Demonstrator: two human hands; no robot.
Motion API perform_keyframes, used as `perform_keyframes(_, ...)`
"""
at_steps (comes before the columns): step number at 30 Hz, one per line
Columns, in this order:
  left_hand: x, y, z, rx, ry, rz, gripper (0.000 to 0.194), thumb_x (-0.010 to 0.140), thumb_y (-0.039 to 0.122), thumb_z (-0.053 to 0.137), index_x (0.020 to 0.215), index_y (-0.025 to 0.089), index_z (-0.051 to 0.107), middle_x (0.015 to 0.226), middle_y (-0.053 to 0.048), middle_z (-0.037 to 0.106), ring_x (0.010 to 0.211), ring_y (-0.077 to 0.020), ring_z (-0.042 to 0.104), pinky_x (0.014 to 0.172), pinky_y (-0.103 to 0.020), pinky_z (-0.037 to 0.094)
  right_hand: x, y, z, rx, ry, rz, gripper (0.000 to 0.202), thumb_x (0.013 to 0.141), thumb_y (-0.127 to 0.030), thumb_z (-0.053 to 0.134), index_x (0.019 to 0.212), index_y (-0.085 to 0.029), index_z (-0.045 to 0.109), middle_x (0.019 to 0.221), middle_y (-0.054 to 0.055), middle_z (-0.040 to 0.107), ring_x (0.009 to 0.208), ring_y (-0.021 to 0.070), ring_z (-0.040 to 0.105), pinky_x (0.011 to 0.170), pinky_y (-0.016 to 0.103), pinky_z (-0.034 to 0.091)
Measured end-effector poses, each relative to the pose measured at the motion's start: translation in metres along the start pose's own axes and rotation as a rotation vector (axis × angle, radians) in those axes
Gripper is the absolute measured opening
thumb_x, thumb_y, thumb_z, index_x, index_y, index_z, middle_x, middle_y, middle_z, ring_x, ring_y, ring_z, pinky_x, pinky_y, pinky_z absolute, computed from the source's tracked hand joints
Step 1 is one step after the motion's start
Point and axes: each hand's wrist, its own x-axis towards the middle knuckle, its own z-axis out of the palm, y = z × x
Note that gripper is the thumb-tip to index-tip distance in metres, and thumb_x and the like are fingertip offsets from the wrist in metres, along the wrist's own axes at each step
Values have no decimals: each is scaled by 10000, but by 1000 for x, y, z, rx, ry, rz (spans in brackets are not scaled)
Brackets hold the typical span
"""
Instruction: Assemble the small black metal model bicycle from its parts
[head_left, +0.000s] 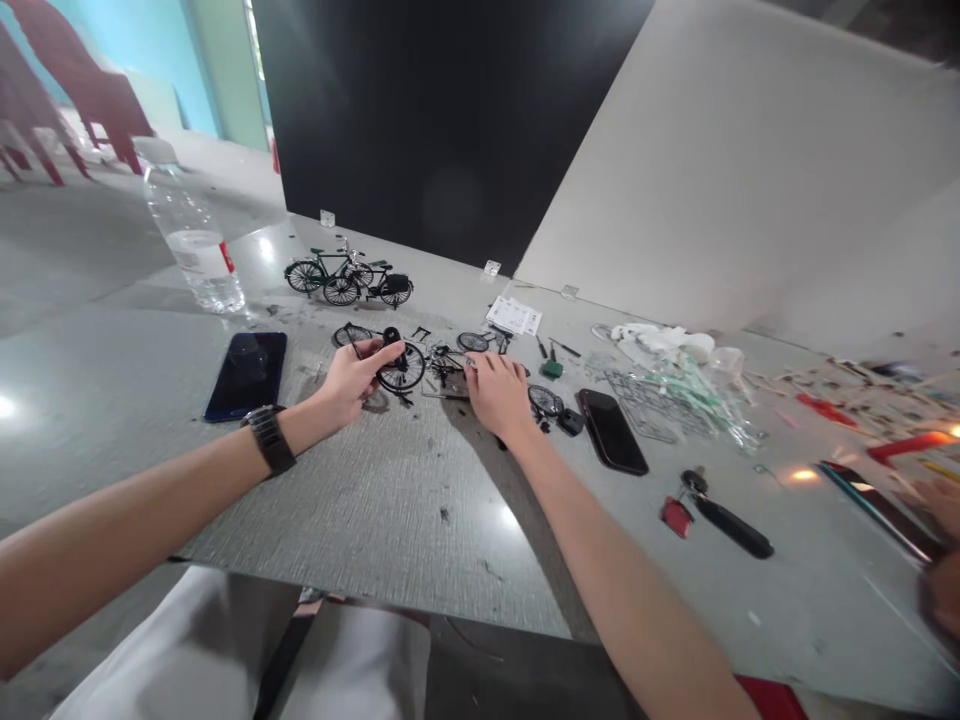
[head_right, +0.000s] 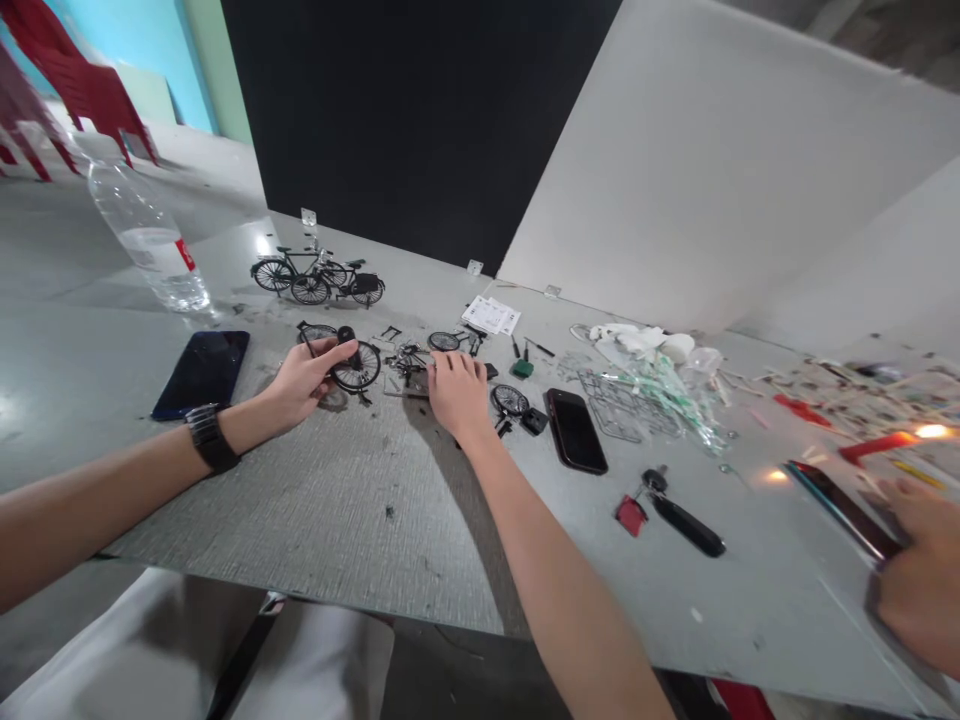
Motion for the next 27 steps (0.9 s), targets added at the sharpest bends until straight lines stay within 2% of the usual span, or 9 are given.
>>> perform_keyframes(3,-2,3,1,0,25,-5,324,691,396,864,805,161,671,701,11,620,414,-20,339,348,-190,216,2,8,8,15,-35,11,413,1058,-287,306,1304,-195,625,1343,135,650,1277,303,530,1115,508,324)
perform_keyframes(5,-3,4,2,5,27,-5,325,690,395,864,800,158,670,699,8,621,413,-20,342,348,-192,219,2,4,9,18,-19,0,403,1053,-277,314,1281,-210,639,1344,129,653,1292,298,520,1146,535,290)
perform_keyframes(8,-2,3,2,3,17,4,332,684,398,863,797,151,673,690,-1,624,410,-21,341,345,-192,209,-3,-18,6,3,21,-40,399,1056,-340,350,1300,-206,636,1386,139,629,1346,332,475,1174,596,237)
perform_keyframes(12,1,0,0,-15,33,32,338,680,408,853,811,150,677,684,5,621,401,-17,348,342,-184,206,-15,-56,5,46,16,-151,422,1065,-370,362,1367,-187,594,1423,127,609,1373,313,465,1209,566,230)
perform_keyframes(15,1,0,0,-8,46,33,341,680,414,848,813,152,674,682,14,617,396,-14,344,342,-182,211,-20,-70,9,47,-23,-195,424,1061,-400,387,1351,-181,606,1416,144,609,1378,325,461,1208,584,241)
perform_keyframes(21,2,5,-1,-14,69,45,363,647,420,871,792,159,663,686,2,632,410,-25,372,345,-194,223,-19,-59,11,57,-75,-177,376,1060,-402,410,1297,-217,635,1407,121,615,1354,307,495,1201,591,247)
perform_keyframes(27,3,12,-7,9,210,84,290,732,358,833,859,144,686,753,-9,663,462,-29,357,388,-211,231,-15,-46,9,73,-112,-128,353,1053,-389,427,1286,-229,638,1377,115,629,1297,311,550,1185,611,265)
